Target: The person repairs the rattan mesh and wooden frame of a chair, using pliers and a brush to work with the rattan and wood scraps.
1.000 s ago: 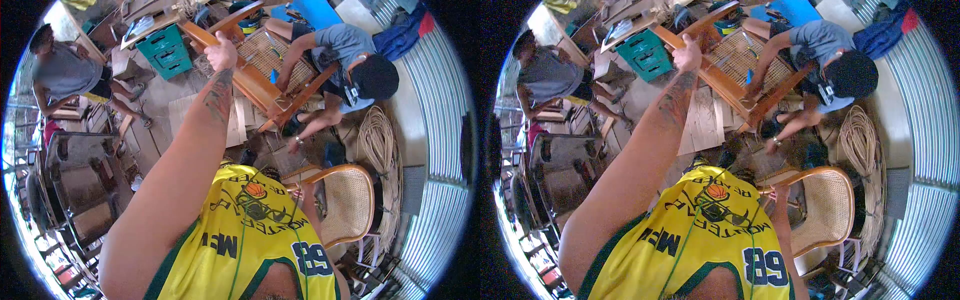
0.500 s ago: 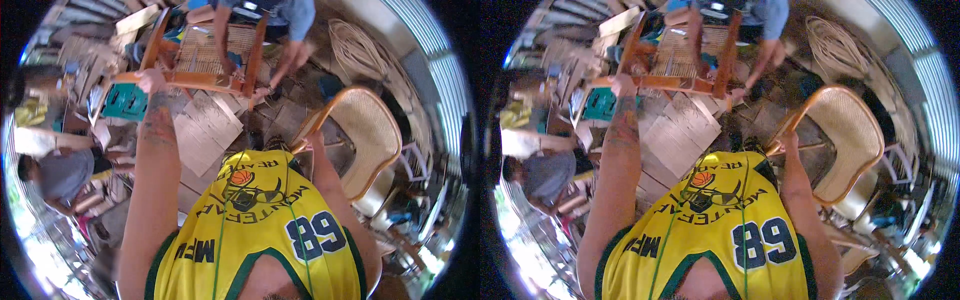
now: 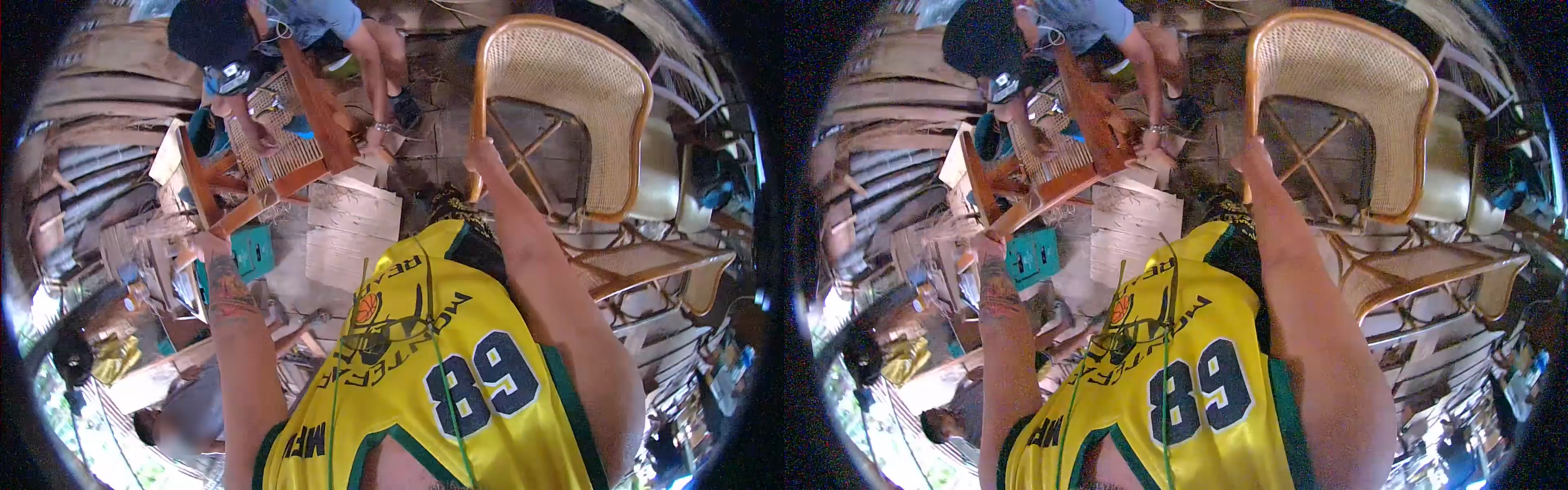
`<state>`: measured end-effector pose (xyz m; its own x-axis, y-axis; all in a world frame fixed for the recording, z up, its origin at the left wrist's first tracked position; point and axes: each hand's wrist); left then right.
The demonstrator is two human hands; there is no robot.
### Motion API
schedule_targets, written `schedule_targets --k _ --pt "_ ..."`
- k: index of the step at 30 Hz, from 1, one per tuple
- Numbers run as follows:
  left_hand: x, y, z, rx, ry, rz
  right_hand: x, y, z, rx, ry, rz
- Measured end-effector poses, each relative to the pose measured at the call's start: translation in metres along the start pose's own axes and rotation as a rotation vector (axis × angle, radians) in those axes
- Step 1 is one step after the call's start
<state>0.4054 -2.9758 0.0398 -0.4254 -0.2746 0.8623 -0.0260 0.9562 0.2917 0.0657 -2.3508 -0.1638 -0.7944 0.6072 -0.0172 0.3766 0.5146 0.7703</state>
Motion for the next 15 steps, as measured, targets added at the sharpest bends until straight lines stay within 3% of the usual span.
schedule_targets --k 1,3,6,9,11,12,15 --pt "0.007 0.006 0.004 0.025 0.067 -0.064 0.001 -0.029 0.021 -0.009 -0.450 0.273" --pt "0.014 0.012 0.006 0.044 0.087 -0.152 -0.004 -0.027 0.029 -0.037 -0.907 0.551" --pt "0.018 0.017 0.012 0.031 0.091 -0.209 -0.003 -0.034 0.049 0.130 -0.552 0.259" --pt "0.024 0.015 0.014 0.059 0.128 -0.224 -0.004 -0.037 0.044 0.056 -0.850 0.373" --pt "0.027 0.013 0.014 0.091 0.137 -0.245 -0.009 0.031 -0.020 0.127 -1.089 0.559" --pt "0.030 0.024 0.020 0.138 0.173 -0.278 -0.008 0.020 -0.009 0.127 -1.091 0.561" --pt "0.032 0.040 0.023 0.180 0.218 -0.294 -0.011 -0.008 0.013 0.072 -0.692 0.341"
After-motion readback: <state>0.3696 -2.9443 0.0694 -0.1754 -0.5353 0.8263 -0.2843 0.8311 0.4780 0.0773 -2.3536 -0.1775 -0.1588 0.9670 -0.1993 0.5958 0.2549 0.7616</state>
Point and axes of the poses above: each hand's wrist, its own y-axis away from the middle knuckle, its own z-axis out of the palm, x = y × z, and after that the axes turned 2 degrees about -y, right-handed
